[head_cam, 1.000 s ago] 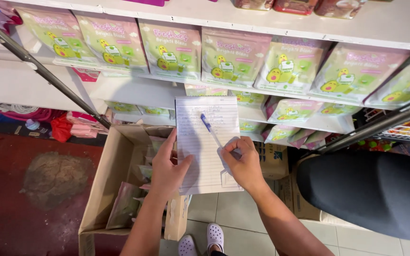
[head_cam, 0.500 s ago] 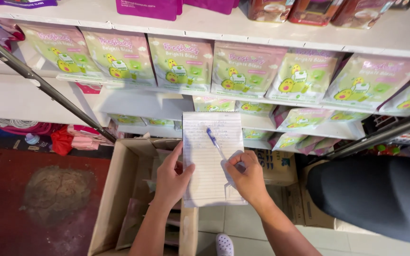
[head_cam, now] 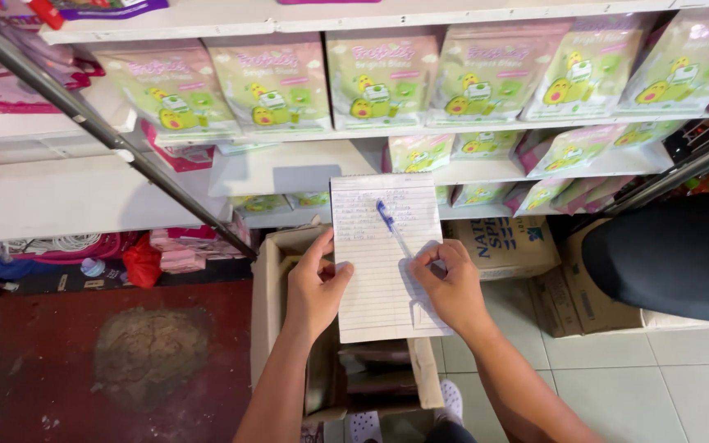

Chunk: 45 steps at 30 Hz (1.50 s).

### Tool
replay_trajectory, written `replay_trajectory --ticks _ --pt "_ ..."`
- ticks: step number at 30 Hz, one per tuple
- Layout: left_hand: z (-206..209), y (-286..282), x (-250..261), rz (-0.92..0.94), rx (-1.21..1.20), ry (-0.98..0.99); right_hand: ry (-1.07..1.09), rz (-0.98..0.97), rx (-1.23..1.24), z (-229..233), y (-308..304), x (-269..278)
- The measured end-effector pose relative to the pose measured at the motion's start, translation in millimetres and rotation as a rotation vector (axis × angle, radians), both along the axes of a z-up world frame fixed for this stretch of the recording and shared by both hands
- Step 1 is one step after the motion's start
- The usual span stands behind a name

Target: The person writes on a notepad, then places it on a shelf. They then take packets of avocado milk from a cardboard box and place them on the shelf, arranging them neatly.

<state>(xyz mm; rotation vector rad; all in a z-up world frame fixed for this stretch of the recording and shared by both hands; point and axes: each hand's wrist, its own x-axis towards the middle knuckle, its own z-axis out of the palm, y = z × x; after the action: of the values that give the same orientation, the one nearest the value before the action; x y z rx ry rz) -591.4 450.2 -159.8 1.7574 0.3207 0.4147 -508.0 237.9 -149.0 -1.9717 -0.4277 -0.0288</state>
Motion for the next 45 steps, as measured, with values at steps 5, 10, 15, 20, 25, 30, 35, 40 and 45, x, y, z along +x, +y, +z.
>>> replay_trajectory --ticks 5,10,15,20,25,30,35,40,45 --pt "14.4 28.6 -37.9 0.04 0.004 0.073 0.04 0.077 0.034 -9.1 30.3 -18.6" --pt "25.0 30.9 -55.5 0.139 -0.006 0.107 -0.016 0.186 0.061 -13.7 44.7 -12.5" --pt "3.2 29.9 -66.8 0.16 -0.293 0.025 0.09 0.213 0.087 -14.4 44.3 -14.4" --pt "1.8 33.9 -68.5 0.13 -0.481 0.004 0.146 0.181 0.053 -20.4 41.0 -18.1" --pt "-2.8 64.7 -59.6 0.029 -0.514 0.057 0.147 0.147 0.064 -15.0 52.2 -22.2" --pt "29.4 115.2 -67.5 -0.062 -0.164 0.15 0.224 0.016 0.072 -23.5 98.6 -41.5" --pt "-9.3 192.8 -78.8 -0.145 -0.259 0.038 0.227 -0.06 0.038 -28.8 169.4 -70.1" --pt "-33.3 251.3 -99.2 -0.186 -0.346 0.059 0.081 -0.059 0.011 -30.9 228.4 -97.8" --pt "-50.6 284.2 -120.6 -0.168 -0.326 0.105 0.135 -0.117 -0.09 -30.6 263.3 -122.5"
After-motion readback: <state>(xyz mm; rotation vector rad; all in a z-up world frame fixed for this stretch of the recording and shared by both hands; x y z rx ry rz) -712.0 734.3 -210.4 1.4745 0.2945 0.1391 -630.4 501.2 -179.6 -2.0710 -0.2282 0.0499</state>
